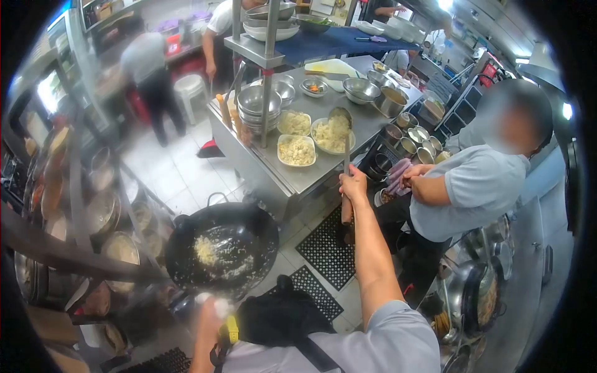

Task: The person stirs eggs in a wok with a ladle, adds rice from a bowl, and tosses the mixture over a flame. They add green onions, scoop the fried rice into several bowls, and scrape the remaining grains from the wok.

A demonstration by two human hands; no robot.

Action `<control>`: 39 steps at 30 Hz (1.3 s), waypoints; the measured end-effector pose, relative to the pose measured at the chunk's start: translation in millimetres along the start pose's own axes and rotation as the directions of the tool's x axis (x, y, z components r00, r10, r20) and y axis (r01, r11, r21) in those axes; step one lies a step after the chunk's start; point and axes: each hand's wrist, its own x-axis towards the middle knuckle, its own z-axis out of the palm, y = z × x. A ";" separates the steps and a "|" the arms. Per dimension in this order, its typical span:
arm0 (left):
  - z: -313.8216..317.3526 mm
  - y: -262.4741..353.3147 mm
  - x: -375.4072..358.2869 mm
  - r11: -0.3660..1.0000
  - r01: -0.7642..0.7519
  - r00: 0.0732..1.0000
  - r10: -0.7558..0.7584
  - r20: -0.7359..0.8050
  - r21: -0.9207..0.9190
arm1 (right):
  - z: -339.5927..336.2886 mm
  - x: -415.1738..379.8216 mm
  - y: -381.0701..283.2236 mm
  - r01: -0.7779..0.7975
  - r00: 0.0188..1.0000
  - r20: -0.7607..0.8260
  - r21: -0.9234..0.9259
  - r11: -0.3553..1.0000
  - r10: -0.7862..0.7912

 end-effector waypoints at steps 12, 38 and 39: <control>-23.2 -9.5 26.2 0.963 -0.151 0.982 0.121 0.144 0.224 | 9.4 17.3 14.4 0.130 0.980 -0.129 -0.156 0.979 -0.150; 49.7 39.9 4.8 0.994 -0.024 1.000 0.023 -0.003 -0.102 | 32.8 -281.5 4.1 0.744 0.601 0.682 -0.288 0.603 -0.416; 42.2 45.6 55.6 0.994 -0.023 0.993 0.036 0.114 -0.110 | 48.7 -277.1 -3.9 0.751 0.571 0.655 -0.174 0.637 -0.495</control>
